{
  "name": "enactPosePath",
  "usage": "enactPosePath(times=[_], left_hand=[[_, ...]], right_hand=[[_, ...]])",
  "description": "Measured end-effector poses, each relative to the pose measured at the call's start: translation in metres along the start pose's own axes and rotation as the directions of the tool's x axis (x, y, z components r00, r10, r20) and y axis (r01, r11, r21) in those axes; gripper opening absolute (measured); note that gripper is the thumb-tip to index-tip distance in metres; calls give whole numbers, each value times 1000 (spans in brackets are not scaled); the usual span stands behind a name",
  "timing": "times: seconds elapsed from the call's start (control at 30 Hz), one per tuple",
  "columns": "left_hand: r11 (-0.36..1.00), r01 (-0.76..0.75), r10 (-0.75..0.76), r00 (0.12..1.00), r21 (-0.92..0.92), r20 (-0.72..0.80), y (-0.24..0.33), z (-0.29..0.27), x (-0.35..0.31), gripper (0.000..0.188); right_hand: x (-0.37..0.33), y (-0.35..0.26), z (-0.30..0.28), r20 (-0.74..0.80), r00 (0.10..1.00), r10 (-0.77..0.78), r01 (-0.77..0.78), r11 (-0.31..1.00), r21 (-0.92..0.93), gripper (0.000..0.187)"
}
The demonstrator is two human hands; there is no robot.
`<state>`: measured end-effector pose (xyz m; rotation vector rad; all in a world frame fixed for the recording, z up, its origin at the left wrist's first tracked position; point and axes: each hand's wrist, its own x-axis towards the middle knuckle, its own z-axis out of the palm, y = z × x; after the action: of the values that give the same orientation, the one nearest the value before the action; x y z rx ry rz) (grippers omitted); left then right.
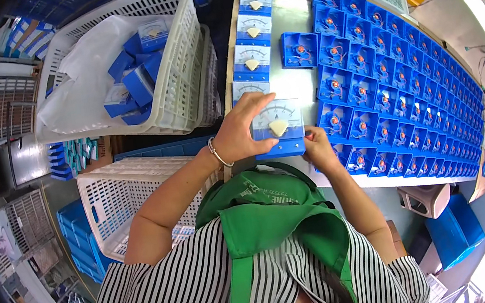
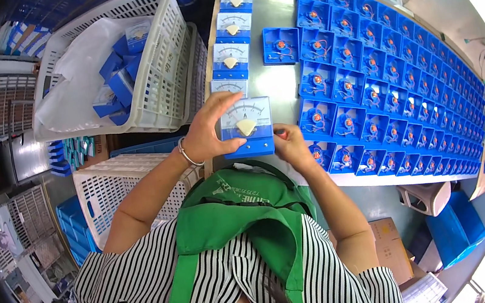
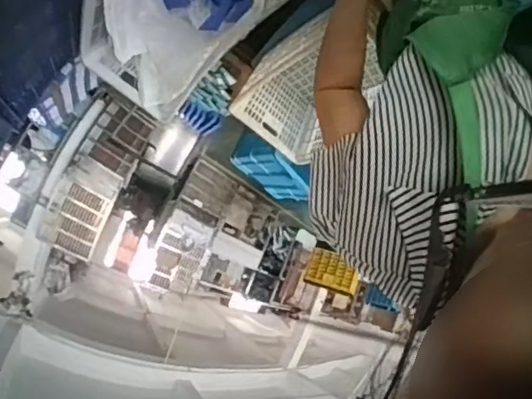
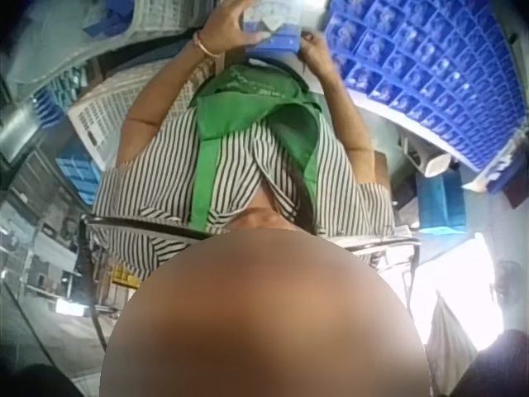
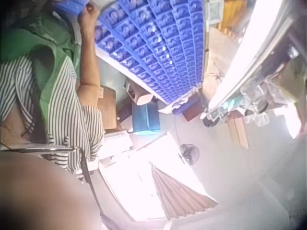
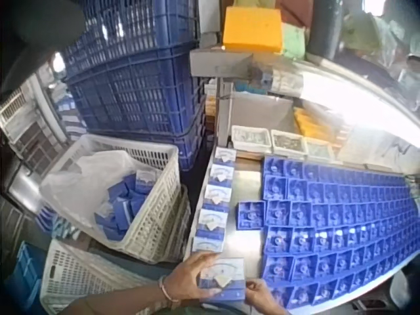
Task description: Assembling and adjusting analog panel meters at a workbench.
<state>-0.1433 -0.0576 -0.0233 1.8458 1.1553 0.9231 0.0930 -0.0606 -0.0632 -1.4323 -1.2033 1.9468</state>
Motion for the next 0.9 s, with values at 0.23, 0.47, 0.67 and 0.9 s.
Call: enactPosePath(times=[0.23, 0.47, 0.67, 0.9], left_hand=[[982, 63, -60, 998, -180, 23, 27, -3, 23, 94], [972, 95, -90, 995, -215, 33, 34, 2, 22, 95], [967, 88, -86, 996, -237, 18, 31, 8, 19, 96], [940, 104, -128, 990, -325, -53, 30, 13, 21, 94]], right_hand=[[-10, -13, 20, 65, 990, -125, 66, 820, 568, 9], [-16, -10, 27, -68, 972, -225, 216, 740, 637, 18], [-17, -1, 32, -161, 943, -290, 327, 733, 596, 16], [-23, -7, 39, -281, 927, -250, 370, 743, 558, 7]])
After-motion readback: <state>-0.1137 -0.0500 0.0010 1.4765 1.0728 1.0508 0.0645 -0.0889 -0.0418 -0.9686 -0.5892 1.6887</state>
